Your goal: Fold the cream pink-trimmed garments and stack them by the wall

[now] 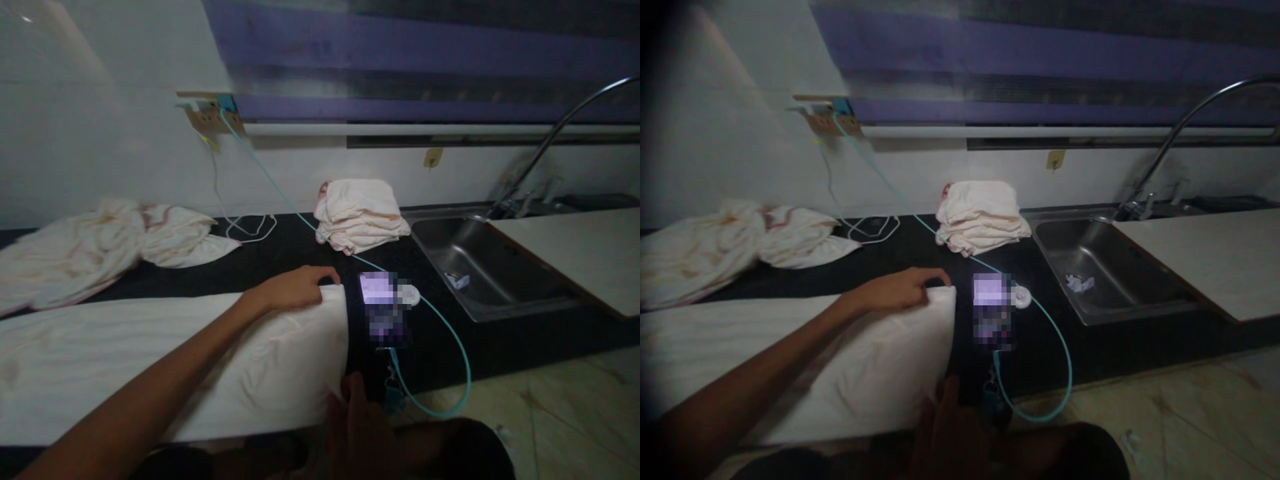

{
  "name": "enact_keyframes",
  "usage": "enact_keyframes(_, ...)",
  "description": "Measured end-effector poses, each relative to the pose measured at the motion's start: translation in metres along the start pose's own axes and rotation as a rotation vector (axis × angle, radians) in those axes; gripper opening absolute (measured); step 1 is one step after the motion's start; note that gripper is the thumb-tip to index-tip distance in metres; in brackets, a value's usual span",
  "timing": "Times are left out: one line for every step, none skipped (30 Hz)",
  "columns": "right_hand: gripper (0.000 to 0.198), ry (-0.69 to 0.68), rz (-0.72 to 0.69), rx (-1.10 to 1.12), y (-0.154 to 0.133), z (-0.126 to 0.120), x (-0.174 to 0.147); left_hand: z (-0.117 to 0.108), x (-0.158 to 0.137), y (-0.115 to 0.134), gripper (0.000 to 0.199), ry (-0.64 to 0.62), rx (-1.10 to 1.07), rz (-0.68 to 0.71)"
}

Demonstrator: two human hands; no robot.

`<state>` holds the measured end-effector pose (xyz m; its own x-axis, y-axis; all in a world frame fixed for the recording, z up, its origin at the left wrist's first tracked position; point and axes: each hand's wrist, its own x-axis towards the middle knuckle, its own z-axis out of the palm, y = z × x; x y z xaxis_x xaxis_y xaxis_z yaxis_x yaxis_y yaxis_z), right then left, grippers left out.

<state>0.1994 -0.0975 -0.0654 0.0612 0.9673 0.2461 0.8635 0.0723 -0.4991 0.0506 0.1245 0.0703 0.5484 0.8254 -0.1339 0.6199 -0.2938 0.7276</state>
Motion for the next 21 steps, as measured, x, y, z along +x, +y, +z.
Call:
enact_keyframes(0.038,-0.023,0.023,-0.011,0.001,0.001,-0.001,0.002,0.001,-0.004,0.057,-0.039,-0.035,-0.002)
enact_keyframes(0.038,-0.053,0.053,-0.019,0.002,0.001,-0.002,0.005,0.001,-0.008,0.061,-0.091,-0.069,-0.018)
enact_keyframes(0.038,-0.082,0.076,-0.026,0.001,0.001,-0.002,0.007,0.001,-0.012,0.067,-0.143,-0.097,-0.036)
enact_keyframes(0.039,-0.104,0.079,-0.033,0.001,0.001,-0.002,0.009,0.001,-0.015,0.074,-0.188,-0.121,-0.049)
enact_keyframes(0.04,-0.118,0.074,-0.047,0.0,0.001,-0.003,0.011,0.001,-0.018,0.08,-0.219,-0.142,-0.052)
enact_keyframes(0.04,-0.126,0.066,-0.064,-0.001,0.0,-0.003,0.013,0.002,-0.021,0.081,-0.236,-0.162,-0.049)
enact_keyframes(0.04,-0.131,0.053,-0.079,-0.002,-0.001,-0.002,0.015,0.003,-0.023,0.078,-0.243,-0.18,-0.045)
enact_keyframes(0.039,-0.135,0.033,-0.084,-0.002,-0.002,-0.002,0.016,0.004,-0.024,0.071,-0.243,-0.191,-0.042)
enact_keyframes(0.038,-0.136,0.008,-0.082,-0.002,-0.004,-0.002,0.018,0.006,-0.025,0.061,-0.239,-0.193,-0.031)
enact_keyframes(0.037,-0.134,-0.014,-0.075,-0.001,-0.006,-0.002,0.019,0.007,-0.025,0.049,-0.226,-0.187,-0.007)
enact_keyframes(0.035,-0.132,-0.03,-0.065,0.0,-0.007,-0.002,0.019,0.008,-0.025,0.04,-0.211,-0.17,0.013)
enact_keyframes(0.033,-0.128,-0.039,-0.054,0.002,-0.009,-0.002,0.019,0.009,-0.024,0.036,-0.204,-0.148,0.014)
enact_keyframes(0.03,-0.122,-0.043,-0.044,0.003,-0.011,-0.002,0.019,0.009,-0.022,0.036,-0.203,-0.133,-0.01)
enact_keyframes(0.028,-0.112,-0.044,-0.032,0.003,-0.013,-0.003,0.018,0.008,-0.019,0.037,-0.214,-0.134,-0.062)
enact_keyframes(0.026,-0.101,-0.048,-0.016,0.004,-0.015,-0.003,0.016,0.007,-0.016,0.038,-0.23,-0.153,-0.133)
enact_keyframes(0.025,-0.089,-0.056,0.005,0.003,-0.017,-0.003,0.013,0.005,-0.013,0.038,-0.248,-0.185,-0.196)
enact_keyframes(0.024,-0.077,-0.066,0.033,0.003,-0.019,-0.003,0.01,0.002,-0.009,0.037,-0.26,-0.231,-0.233)
enact_keyframes(0.025,-0.059,-0.073,0.065,0.001,-0.021,-0.002,0.006,-0.001,-0.005,0.036,-0.266,-0.289,-0.241)
enact_keyframes(0.026,-0.033,-0.076,0.099,0.0,-0.023,-0.002,0.002,-0.004,0.0,0.037,-0.274,-0.357,-0.233)
enact_keyframes(0.027,0.003,-0.078,0.135,-0.002,-0.025,0.0,-0.001,-0.007,0.004,0.039,-0.286,-0.427,-0.217)
enact_keyframes(0.028,0.048,-0.078,0.173,-0.004,-0.027,0.001,-0.004,-0.009,0.009,0.04,-0.297,-0.492,-0.198)
